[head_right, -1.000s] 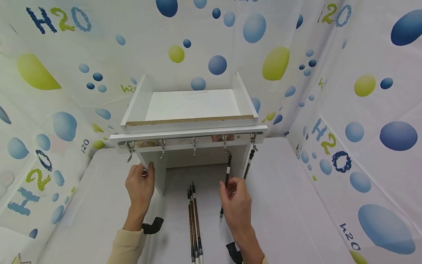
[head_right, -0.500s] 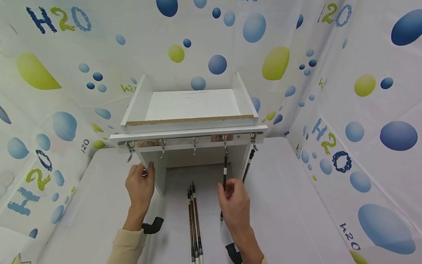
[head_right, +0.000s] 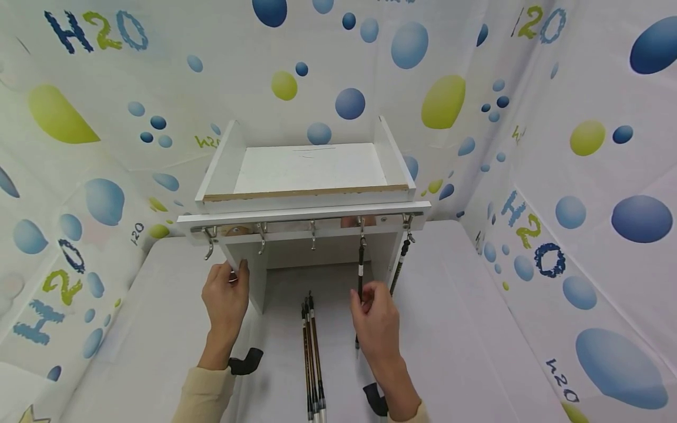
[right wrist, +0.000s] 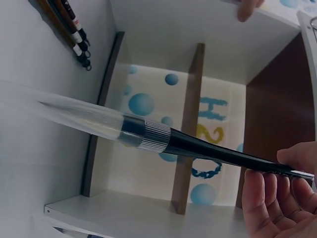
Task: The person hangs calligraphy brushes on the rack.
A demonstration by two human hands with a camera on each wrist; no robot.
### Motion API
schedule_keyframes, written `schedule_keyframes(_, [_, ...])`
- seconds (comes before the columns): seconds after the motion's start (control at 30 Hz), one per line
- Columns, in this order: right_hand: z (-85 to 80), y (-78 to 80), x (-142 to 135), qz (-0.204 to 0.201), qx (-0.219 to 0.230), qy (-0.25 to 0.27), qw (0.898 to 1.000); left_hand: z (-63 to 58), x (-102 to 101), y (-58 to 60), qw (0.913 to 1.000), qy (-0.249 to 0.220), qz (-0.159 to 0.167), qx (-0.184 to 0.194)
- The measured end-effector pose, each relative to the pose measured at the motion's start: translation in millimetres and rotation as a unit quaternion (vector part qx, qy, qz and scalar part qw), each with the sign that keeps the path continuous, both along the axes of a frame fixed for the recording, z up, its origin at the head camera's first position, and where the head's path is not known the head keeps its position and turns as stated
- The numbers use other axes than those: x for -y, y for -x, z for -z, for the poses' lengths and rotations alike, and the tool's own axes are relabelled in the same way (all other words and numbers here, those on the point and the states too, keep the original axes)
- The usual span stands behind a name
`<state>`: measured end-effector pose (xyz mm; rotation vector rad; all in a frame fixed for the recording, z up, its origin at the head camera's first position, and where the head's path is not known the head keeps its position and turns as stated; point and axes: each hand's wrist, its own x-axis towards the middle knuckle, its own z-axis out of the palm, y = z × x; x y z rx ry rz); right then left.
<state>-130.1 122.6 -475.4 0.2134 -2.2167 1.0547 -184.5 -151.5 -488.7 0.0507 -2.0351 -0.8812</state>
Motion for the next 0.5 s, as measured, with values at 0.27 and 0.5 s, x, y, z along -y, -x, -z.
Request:
schedule_keyframes(0.27, [5.0,10.3,1.9,0.007,-0.005,-0.007,1.000,-0.6,-0.8,0.4,1.0000,0.004,-0.001,-0.003])
schedule_keyframes(0.5, [11.0,22.2,2.3,0.010,-0.010,-0.017,1.000,0.8,-0.3,1.0,1.0000,0.003,-0.002,-0.006])
